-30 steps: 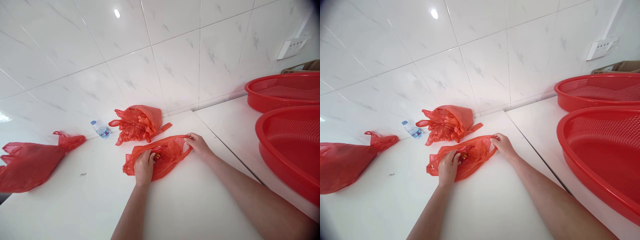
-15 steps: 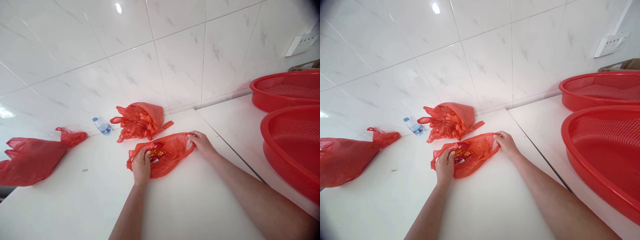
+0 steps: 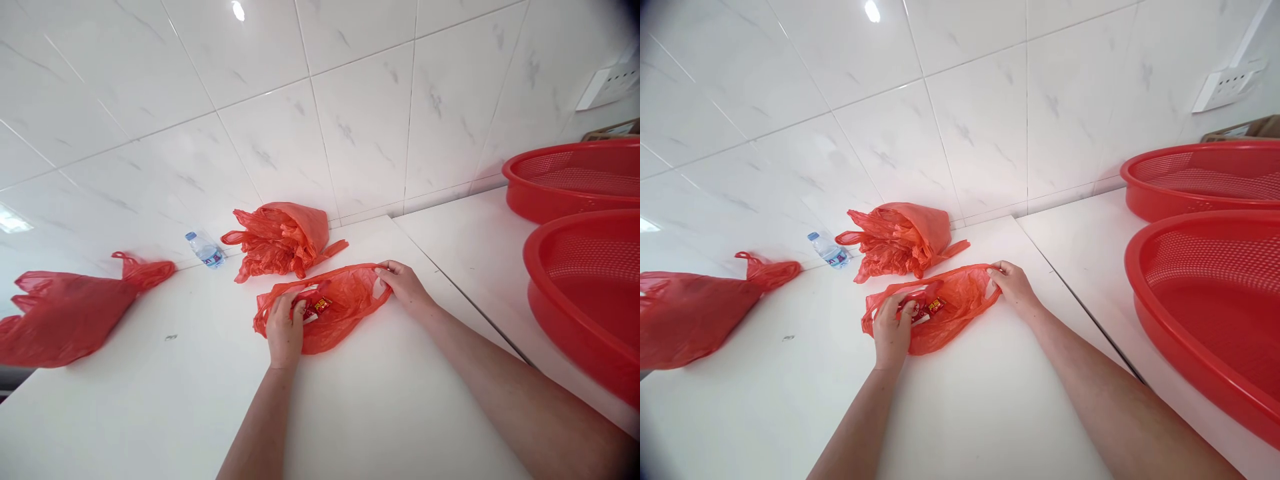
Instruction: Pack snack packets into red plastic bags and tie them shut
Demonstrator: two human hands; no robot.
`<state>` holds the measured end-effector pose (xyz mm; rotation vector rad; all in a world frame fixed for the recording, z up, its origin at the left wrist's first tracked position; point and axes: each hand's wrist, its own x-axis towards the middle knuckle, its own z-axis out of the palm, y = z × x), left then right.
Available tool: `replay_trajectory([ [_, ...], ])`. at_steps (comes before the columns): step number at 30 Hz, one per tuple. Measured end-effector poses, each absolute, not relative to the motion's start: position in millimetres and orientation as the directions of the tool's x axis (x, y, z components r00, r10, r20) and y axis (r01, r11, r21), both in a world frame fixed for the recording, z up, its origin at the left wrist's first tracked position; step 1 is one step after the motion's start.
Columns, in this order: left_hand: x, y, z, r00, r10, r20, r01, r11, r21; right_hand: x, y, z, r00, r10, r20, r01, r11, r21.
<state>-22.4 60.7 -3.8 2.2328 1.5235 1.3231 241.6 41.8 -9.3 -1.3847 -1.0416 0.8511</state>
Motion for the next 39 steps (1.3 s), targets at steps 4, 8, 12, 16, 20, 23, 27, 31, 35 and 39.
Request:
replay_trajectory([
  [4, -18.1, 62.2, -7.2, 0.298, 0.776, 0.555, 0.646, -0.592, 0.481, 242.6, 42.1, -12.2, 0.341, 0.936, 0.089, 0.073, 0.068, -0.995],
  [8, -22.5, 60.2, -3.8, 0.278, 0.623, 0.731, 0.71, -0.646, 0.28, 247.2, 44.1, -13.1, 0.377, 0.924, 0.06, -0.057, 0.088, -0.994],
  [12, -32.8, 56.5, 3.3, 0.22, 0.478, 0.85, 0.807, -0.579, 0.117, 258.7, 46.2, -11.5, 0.38, 0.923, -0.065, -0.395, 0.098, -0.913],
  [16, -39.7, 56.4, 7.0, 0.136, 0.511, 0.849, 0.877, -0.46, 0.136, 269.7, 47.1, -13.0, 0.337, 0.937, -0.094, -0.553, 0.116, -0.825],
  [20, -46.4, 59.1, 8.1, 0.085, 0.501, 0.861, 0.844, -0.496, 0.205, 269.3, 47.1, -18.0, 0.275, 0.96, -0.046, -0.464, 0.09, -0.881],
  [23, -54.1, 59.9, 9.6, 0.005, 0.469, 0.883, 0.795, -0.538, 0.281, 265.1, 45.7, -21.1, 0.2, 0.98, 0.017, -0.319, 0.081, -0.944],
  [27, -67.2, 60.9, 14.3, -0.115, 0.431, 0.895, 0.767, -0.534, 0.356, 265.6, 41.8, -21.9, 0.077, 0.995, 0.06, -0.246, 0.077, -0.966],
  [31, -77.1, 63.3, 18.3, -0.159, 0.494, 0.855, 0.786, -0.461, 0.413, 267.3, 36.4, -20.0, -0.069, 0.995, 0.068, -0.261, 0.048, -0.964],
  [35, -77.7, 64.0, 17.7, -0.258, 0.78, 0.571, 0.674, -0.278, 0.684, 261.7, 33.4, -18.9, -0.197, 0.98, 0.022, -0.278, -0.034, -0.96],
  [39, -75.5, 65.2, 16.3, -0.215, 0.96, 0.176, 0.268, -0.116, 0.956, 259.2, 36.9, -16.6, -0.094, 0.993, -0.073, -0.181, -0.089, -0.979],
])
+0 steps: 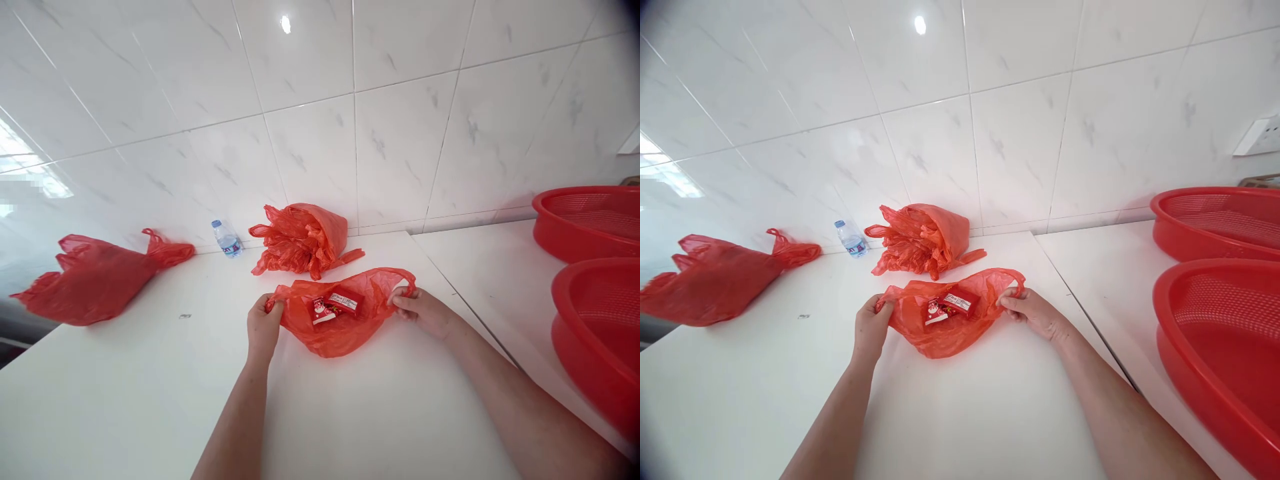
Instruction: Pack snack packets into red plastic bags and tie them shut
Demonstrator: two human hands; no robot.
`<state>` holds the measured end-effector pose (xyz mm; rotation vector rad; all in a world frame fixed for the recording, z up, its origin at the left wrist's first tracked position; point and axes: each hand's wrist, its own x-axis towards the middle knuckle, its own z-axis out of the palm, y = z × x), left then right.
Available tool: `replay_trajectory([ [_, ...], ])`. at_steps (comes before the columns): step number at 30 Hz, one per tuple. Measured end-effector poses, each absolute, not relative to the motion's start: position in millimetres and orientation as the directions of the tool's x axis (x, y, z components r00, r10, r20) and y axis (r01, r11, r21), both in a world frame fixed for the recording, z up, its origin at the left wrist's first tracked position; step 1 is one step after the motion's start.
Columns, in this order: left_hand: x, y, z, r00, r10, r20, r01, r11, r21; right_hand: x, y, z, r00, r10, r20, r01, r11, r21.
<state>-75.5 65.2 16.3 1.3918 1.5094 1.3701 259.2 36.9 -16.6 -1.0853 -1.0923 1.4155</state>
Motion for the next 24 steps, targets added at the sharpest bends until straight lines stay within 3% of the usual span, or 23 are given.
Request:
replay_trajectory([
  [2, -76.0, 66.5, 16.1, -0.136, 0.986, 0.095, -0.029, -0.1, 0.995, 262.9, 39.9, -14.2, 0.14, 0.99, -0.016, -0.216, 0.015, -0.976],
  [4, -76.7, 67.4, 15.9, -0.059, 0.996, 0.071, -0.282, -0.084, 0.956, 268.9, 42.2, -12.3, 0.326, 0.945, 0.04, -0.286, 0.138, -0.948],
  [6, -76.1, 67.5, 15.2, 0.008, 0.998, 0.067, -0.427, -0.057, 0.902, 275.1, 43.3, -12.0, 0.373, 0.927, 0.032, -0.376, 0.183, -0.909],
  [9, -72.5, 66.9, 13.1, 0.082, 0.993, 0.087, -0.513, -0.032, 0.858, 280.4, 43.1, -14.4, 0.293, 0.956, 0.005, -0.505, 0.159, -0.849],
  [13, -71.9, 67.1, 9.6, 0.127, 0.97, 0.205, -0.462, -0.125, 0.878, 276.1, 40.3, -12.5, 0.131, 0.986, 0.101, -0.513, 0.155, -0.844],
  [18, -77.0, 61.3, 14.3, 0.304, 0.909, 0.283, -0.228, -0.219, 0.949, 252.7, 34.3, 4.8, -0.123, 0.971, 0.207, -0.327, 0.157, -0.932],
  [21, -67.5, 53.7, 19.2, 0.442, 0.878, 0.185, -0.096, -0.159, 0.983, 239.8, 32.4, 6.5, -0.135, 0.97, 0.203, -0.288, 0.158, -0.945],
  [24, -50.8, 49.7, 17.4, 0.368, 0.914, 0.171, 0.018, -0.191, 0.981, 235.4, 33.5, -1.7, -0.031, 0.994, 0.106, -0.267, 0.094, -0.959],
])
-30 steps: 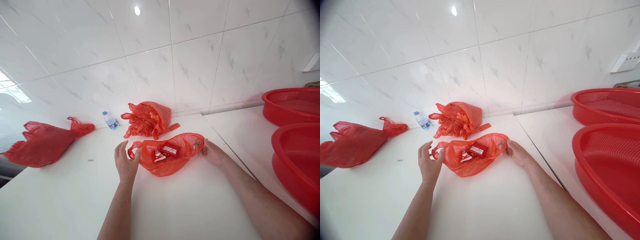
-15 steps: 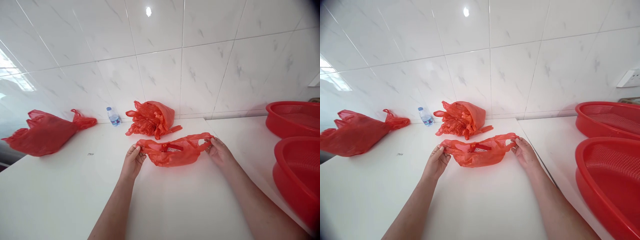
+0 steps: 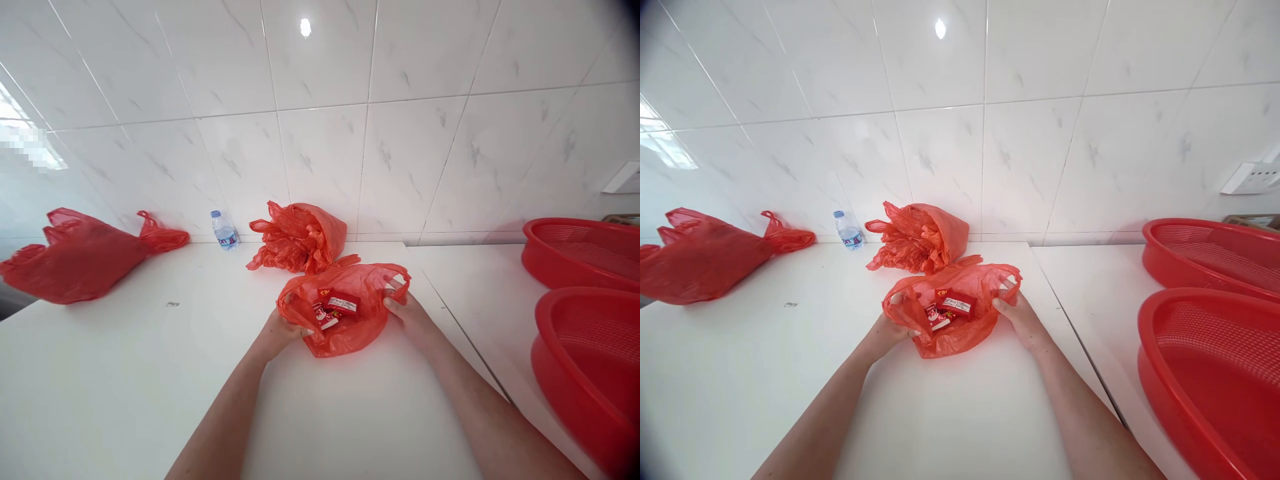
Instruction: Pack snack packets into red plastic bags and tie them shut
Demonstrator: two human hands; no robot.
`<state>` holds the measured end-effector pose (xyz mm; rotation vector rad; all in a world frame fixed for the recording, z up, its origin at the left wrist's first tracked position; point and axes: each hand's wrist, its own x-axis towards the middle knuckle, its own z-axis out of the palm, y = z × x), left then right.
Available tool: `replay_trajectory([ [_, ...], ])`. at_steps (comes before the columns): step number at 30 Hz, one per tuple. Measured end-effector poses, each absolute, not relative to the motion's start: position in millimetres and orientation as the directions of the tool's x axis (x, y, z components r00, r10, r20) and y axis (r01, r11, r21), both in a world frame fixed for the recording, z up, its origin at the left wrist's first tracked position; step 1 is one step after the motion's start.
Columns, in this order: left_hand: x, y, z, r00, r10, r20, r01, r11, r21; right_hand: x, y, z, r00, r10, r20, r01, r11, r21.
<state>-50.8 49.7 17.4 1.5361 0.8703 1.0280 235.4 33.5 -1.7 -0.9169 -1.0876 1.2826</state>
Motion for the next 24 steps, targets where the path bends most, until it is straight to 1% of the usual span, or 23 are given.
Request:
replay_trajectory([
  [2, -42.8, 49.7, 13.9, 0.239, 0.954, 0.184, 0.091, -0.21, 0.973, 237.9, 35.7, -6.1, 0.072, 0.997, 0.025, -0.235, 0.041, -0.971],
  [4, -40.9, 50.8, 11.6, 0.12, 0.975, 0.186, 0.095, -0.198, 0.976, 244.4, 38.2, -5.4, 0.167, 0.986, 0.006, -0.239, 0.047, -0.97],
  [5, -42.0, 51.5, 11.2, 0.078, 0.979, 0.186, 0.047, -0.19, 0.981, 248.7, 39.2, -3.0, 0.201, 0.979, 0.029, -0.263, 0.083, -0.961],
  [7, -46.6, 52.9, 11.7, 0.02, 0.981, 0.191, -0.131, -0.187, 0.974, 258.0, 39.9, 3.2, 0.254, 0.962, 0.104, -0.343, 0.19, -0.92],
  [9, -51.5, 54.7, 12.1, -0.004, 0.981, 0.196, -0.311, -0.188, 0.932, 266.3, 39.0, 7.5, 0.288, 0.945, 0.158, -0.408, 0.27, -0.872],
  [10, -53.2, 55.8, 11.8, -0.003, 0.981, 0.193, -0.372, -0.18, 0.911, 269.3, 38.0, 7.9, 0.287, 0.943, 0.166, -0.429, 0.281, -0.858],
  [13, -54.8, 59.0, 9.0, 0.024, 0.99, 0.137, -0.453, -0.111, 0.885, 271.2, 33.6, 4.4, 0.2, 0.964, 0.174, -0.446, 0.248, -0.86],
  [16, -53.0, 60.7, 5.9, 0.073, 0.997, 0.039, -0.474, 0.0, 0.88, 261.8, 28.0, 3.0, 0.006, 0.982, 0.187, -0.421, 0.172, -0.89],
  [19, -49.9, 59.3, 5.1, 0.11, 0.993, -0.04, -0.501, 0.09, 0.861, 243.5, 24.6, 7.9, -0.181, 0.97, 0.16, -0.328, 0.094, -0.94],
  [21, -47.5, 56.6, 6.1, 0.167, 0.984, -0.06, -0.524, 0.14, 0.84, 230.3, 25.4, 10.3, -0.239, 0.962, 0.133, -0.279, 0.063, -0.958],
  [24, -44.2, 52.0, 7.8, 0.27, 0.96, -0.076, -0.539, 0.216, 0.814, 218.4, 30.4, 7.0, -0.22, 0.974, 0.05, -0.279, -0.013, -0.96],
])
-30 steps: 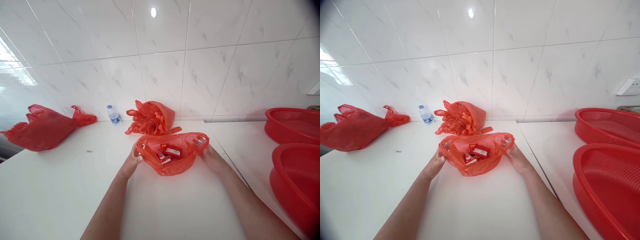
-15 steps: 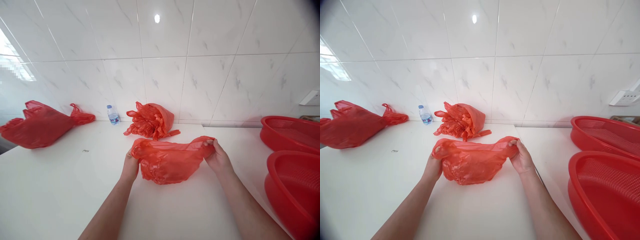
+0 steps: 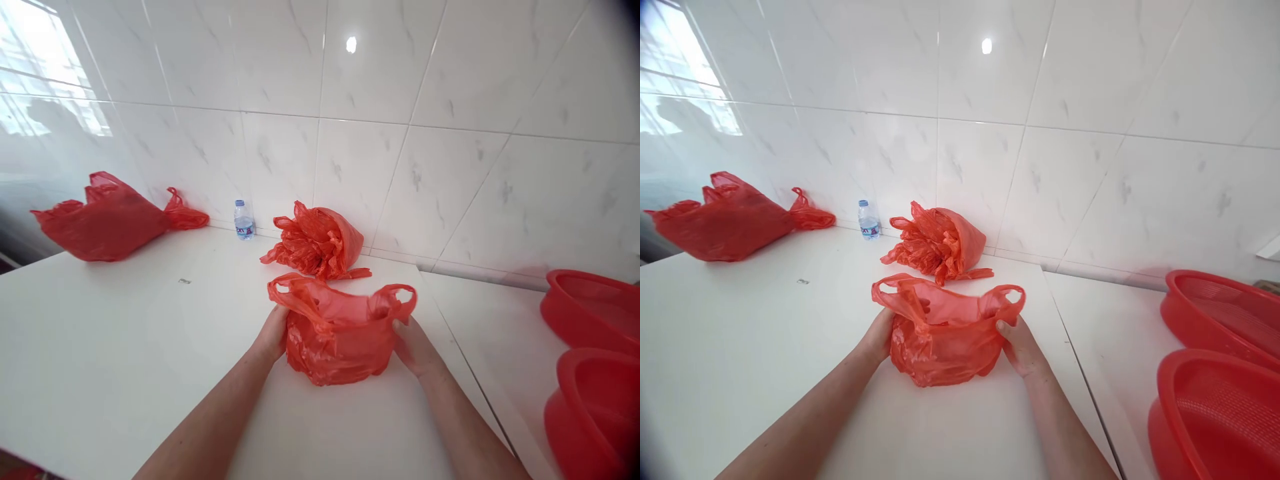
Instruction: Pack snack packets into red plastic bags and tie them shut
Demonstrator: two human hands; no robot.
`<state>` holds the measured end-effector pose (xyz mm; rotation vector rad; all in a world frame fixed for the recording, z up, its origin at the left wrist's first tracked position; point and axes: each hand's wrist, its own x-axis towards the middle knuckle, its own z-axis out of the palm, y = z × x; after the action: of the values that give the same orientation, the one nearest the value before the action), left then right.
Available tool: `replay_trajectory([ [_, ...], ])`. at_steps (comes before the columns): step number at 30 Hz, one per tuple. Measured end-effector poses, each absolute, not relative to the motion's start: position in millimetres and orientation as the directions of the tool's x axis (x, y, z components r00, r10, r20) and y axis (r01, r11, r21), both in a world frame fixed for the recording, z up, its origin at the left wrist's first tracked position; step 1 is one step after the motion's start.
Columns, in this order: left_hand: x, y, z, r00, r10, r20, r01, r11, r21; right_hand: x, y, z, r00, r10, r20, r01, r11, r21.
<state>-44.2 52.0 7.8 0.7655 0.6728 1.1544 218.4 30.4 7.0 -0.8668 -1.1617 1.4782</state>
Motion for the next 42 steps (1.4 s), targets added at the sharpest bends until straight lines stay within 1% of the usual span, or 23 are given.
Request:
replay_trajectory([
  [2, -42.9, 50.8, 7.2, 0.311, 0.946, -0.089, -0.535, 0.252, 0.807, 219.4, 34.8, 1.9, -0.174, 0.984, -0.031, -0.29, -0.081, -0.954],
  [4, -42.6, 52.2, 4.3, 0.324, 0.942, -0.087, -0.54, 0.26, 0.801, 227.0, 39.0, -1.8, -0.133, 0.99, -0.043, -0.312, -0.083, -0.946],
  [8, -41.7, 58.5, -4.8, 0.268, 0.959, -0.089, -0.635, 0.245, 0.733, 245.8, 46.1, 1.2, 0.006, 0.994, 0.106, -0.409, 0.099, -0.907],
  [10, -39.6, 60.1, -7.6, 0.284, 0.954, -0.101, -0.648, 0.268, 0.713, 247.4, 48.0, 7.3, 0.088, 0.988, 0.129, -0.434, 0.155, -0.887],
  [11, -38.2, 60.2, -8.2, 0.301, 0.948, -0.104, -0.642, 0.282, 0.713, 244.8, 48.0, 11.3, 0.098, 0.986, 0.131, -0.442, 0.161, -0.882],
  [13, -35.6, 59.4, -8.1, 0.324, 0.94, -0.108, -0.633, 0.301, 0.714, 233.3, 45.4, 20.4, 0.057, 0.99, 0.128, -0.474, 0.139, -0.87],
  [16, -33.6, 57.5, -6.9, 0.325, 0.938, -0.119, -0.635, 0.31, 0.708, 207.0, 35.8, 33.5, -0.106, 0.992, 0.073, -0.503, 0.01, -0.864],
  [18, -33.6, 56.7, -6.6, 0.318, 0.941, -0.12, -0.642, 0.306, 0.703, 190.3, 28.4, 38.5, -0.217, 0.976, 0.012, -0.468, -0.093, -0.879],
  [20, -33.5, 56.4, -6.9, 0.311, 0.944, -0.106, -0.648, 0.293, 0.703, 177.9, 22.3, 39.8, -0.282, 0.959, -0.036, -0.409, -0.154, -0.899],
  [22, -32.5, 56.4, -7.6, 0.301, 0.948, -0.105, -0.634, 0.281, 0.72, 169.8, 18.1, 39.2, -0.288, 0.955, -0.075, -0.337, -0.174, -0.925],
  [25, -29.0, 56.6, -8.8, 0.255, 0.959, -0.121, -0.586, 0.253, 0.77, 161.3, 13.7, 40.2, -0.216, 0.97, -0.108, -0.184, -0.149, -0.971],
  [27, -25.8, 55.7, -8.4, 0.224, 0.968, -0.117, -0.524, 0.221, 0.823, 156.2, 10.6, 42.7, -0.158, 0.982, -0.103, -0.104, -0.121, -0.987],
  [29, -21.9, 52.9, -6.1, 0.192, 0.975, -0.114, -0.413, 0.186, 0.892, 151.4, 7.4, 45.3, -0.143, 0.984, -0.107, -0.041, -0.113, -0.993],
  [32, -14.8, 44.4, -0.8, 0.186, 0.981, -0.058, -0.201, 0.096, 0.975, 145.9, 3.6, 46.7, -0.237, 0.964, -0.122, 0.059, -0.111, -0.992],
  [34, -9.9, 37.4, 1.2, 0.232, 0.972, 0.017, -0.061, -0.003, 0.998, 143.9, 3.1, 45.2, -0.319, 0.941, -0.111, 0.106, -0.08, -0.991],
  [36, -6.3, 31.7, 0.6, 0.274, 0.958, 0.082, 0.076, -0.107, 0.991, 143.6, 4.8, 41.0, -0.329, 0.94, -0.089, 0.138, -0.045, -0.989],
  [37, -5.2, 29.7, -0.5, 0.277, 0.955, 0.104, 0.143, -0.148, 0.979, 144.1, 6.4, 37.7, -0.297, 0.951, -0.081, 0.149, -0.038, -0.988],
  [40, -5.9, 27.2, -3.0, 0.207, 0.962, 0.177, 0.307, -0.236, 0.922, 147.6, 12.8, 25.1, -0.128, 0.989, -0.068, 0.133, -0.051, -0.99],
  [42, -8.3, 26.5, -1.3, 0.15, 0.937, 0.316, 0.395, -0.349, 0.85, 149.9, 16.8, 17.0, -0.037, 0.998, -0.057, 0.107, -0.053, -0.993],
])
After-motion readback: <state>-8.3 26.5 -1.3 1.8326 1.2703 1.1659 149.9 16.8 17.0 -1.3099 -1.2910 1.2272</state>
